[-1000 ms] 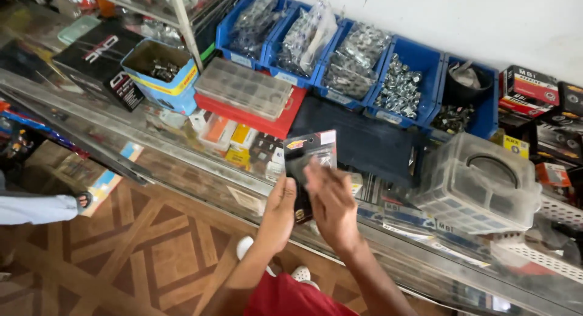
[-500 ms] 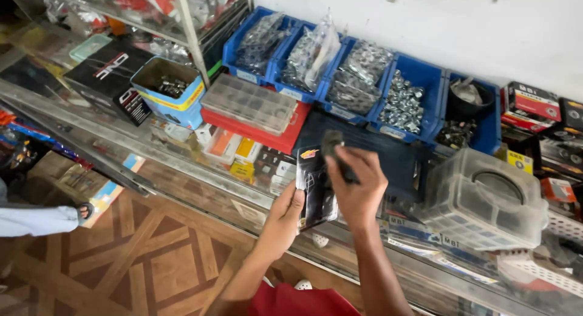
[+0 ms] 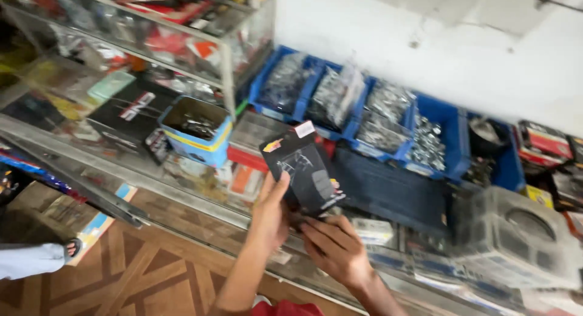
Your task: The person picks up packaged brake pads from a glass counter, turns them over to inspect the packaging, and places them onto a wall display rack. They repeat this process for several different packages, organizing them by type and brand.
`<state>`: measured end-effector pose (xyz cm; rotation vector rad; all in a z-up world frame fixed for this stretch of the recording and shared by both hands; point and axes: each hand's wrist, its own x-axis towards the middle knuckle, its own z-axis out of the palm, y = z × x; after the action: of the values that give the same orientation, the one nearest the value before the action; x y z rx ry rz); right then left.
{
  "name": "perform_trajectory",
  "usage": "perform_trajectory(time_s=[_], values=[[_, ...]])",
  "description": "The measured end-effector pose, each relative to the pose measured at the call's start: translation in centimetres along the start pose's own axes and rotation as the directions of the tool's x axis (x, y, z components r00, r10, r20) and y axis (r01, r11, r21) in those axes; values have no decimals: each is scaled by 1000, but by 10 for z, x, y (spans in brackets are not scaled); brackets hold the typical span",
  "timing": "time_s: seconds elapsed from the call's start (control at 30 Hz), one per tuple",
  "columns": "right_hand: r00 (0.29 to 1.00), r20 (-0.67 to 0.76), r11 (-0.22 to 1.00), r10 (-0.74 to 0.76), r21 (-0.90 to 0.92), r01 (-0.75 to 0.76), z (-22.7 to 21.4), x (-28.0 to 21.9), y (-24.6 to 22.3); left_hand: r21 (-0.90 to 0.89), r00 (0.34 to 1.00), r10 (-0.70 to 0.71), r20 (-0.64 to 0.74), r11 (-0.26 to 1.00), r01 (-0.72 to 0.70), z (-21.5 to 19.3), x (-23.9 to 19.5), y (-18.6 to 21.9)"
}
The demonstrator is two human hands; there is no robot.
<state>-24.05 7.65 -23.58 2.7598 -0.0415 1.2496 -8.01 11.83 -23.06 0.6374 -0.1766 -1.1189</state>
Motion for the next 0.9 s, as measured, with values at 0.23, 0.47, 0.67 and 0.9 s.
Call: perform_trajectory(time_s=[0.23, 0.47, 0.67, 0.9], values=[[837, -154, 850, 526, 137, -509, 19, 22, 6, -117, 985, 36, 169, 993, -16, -44, 15, 20], [869, -149, 882, 471, 58, -468, 36, 58, 28, 368, 916, 63, 395, 903, -220, -70, 8, 28], [986, -2, 978, 167, 124, -165, 63, 73, 42, 609, 950, 64, 305, 754, -246, -81, 11, 33], [968, 47, 916, 246, 314, -248, 69, 59, 2, 13, 992, -27, 124, 1000, 26, -109, 35, 18]])
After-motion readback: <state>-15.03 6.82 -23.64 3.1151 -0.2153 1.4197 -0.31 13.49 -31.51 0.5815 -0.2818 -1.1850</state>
